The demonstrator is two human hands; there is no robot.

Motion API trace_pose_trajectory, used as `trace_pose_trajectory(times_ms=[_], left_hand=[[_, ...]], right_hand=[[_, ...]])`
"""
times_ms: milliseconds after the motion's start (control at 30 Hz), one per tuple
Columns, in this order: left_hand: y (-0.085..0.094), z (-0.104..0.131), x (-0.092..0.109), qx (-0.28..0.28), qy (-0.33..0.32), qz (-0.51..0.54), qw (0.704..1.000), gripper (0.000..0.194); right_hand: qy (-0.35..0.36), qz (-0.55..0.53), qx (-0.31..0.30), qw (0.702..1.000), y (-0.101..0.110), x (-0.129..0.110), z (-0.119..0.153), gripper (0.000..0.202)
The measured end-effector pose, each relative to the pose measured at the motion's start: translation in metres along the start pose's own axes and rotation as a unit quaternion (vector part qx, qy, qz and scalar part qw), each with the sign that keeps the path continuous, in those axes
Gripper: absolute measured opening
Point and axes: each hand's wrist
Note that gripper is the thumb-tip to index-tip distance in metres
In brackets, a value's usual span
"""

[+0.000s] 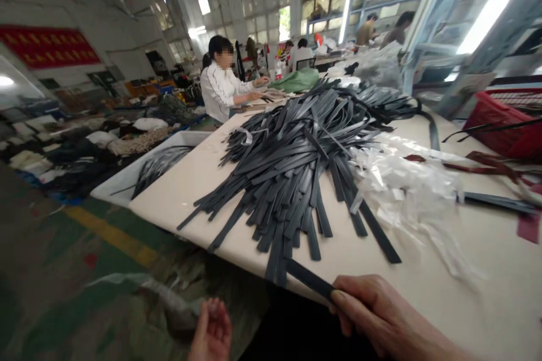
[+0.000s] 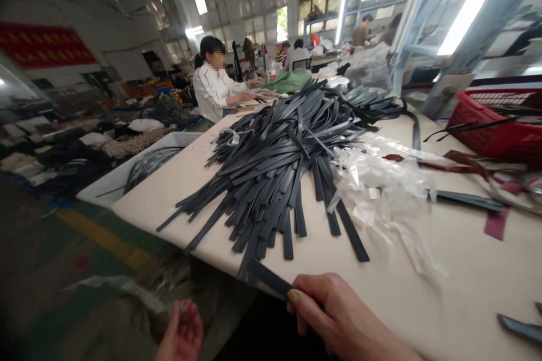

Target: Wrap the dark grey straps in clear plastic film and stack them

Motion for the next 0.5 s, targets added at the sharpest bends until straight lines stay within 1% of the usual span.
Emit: trace_pose_trajectory(times_ms=[33, 67, 133, 200, 267, 367, 500], left_hand=[[0.003, 0.006, -0.014, 0.025, 0.027, 0.021, 0.999, 0.023], [0.002, 0.010, -0.025, 0.039, 0.052, 0.046, 0.997, 0.022], [-0.008, 0.013, -0.039, 0.026, 0.071, 0.078, 0.994, 0.017], [-0.020, 0.013, -0.042, 0.011, 0.078, 0.093, 0.992, 0.013], [-0.026, 0.013, -0.039, -0.002, 0.078, 0.097, 0.992, 0.009], [-0.027, 0.014, -0.036, -0.017, 0.071, 0.088, 0.993, 0.007], [-0.026, 0.017, -0.040, -0.016, 0.065, 0.085, 0.994, 0.008]], right_hand=[[0.014, 0.039, -0.007, 0.999, -0.007, -0.005, -0.002, 0.044], [0.028, 0.072, -0.013, 0.997, -0.013, -0.009, -0.004, 0.042], [0.047, 0.121, -0.018, 0.991, -0.026, -0.014, -0.008, 0.037], [0.047, 0.160, -0.019, 0.986, -0.038, -0.016, -0.013, 0.035], [0.048, 0.195, -0.010, 0.980, -0.047, -0.017, -0.017, 0.034], [0.053, 0.227, 0.013, 0.972, -0.057, -0.018, -0.022, 0.035], [0.077, 0.263, 0.032, 0.961, -0.067, -0.019, -0.029, 0.032]])
Point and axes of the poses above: each hand's wrist, its own z-axis away from the middle knuckle, its own y-axis out of the back of the hand, x = y × z, and after that the axes turned 11 degrees about -y, right-handed
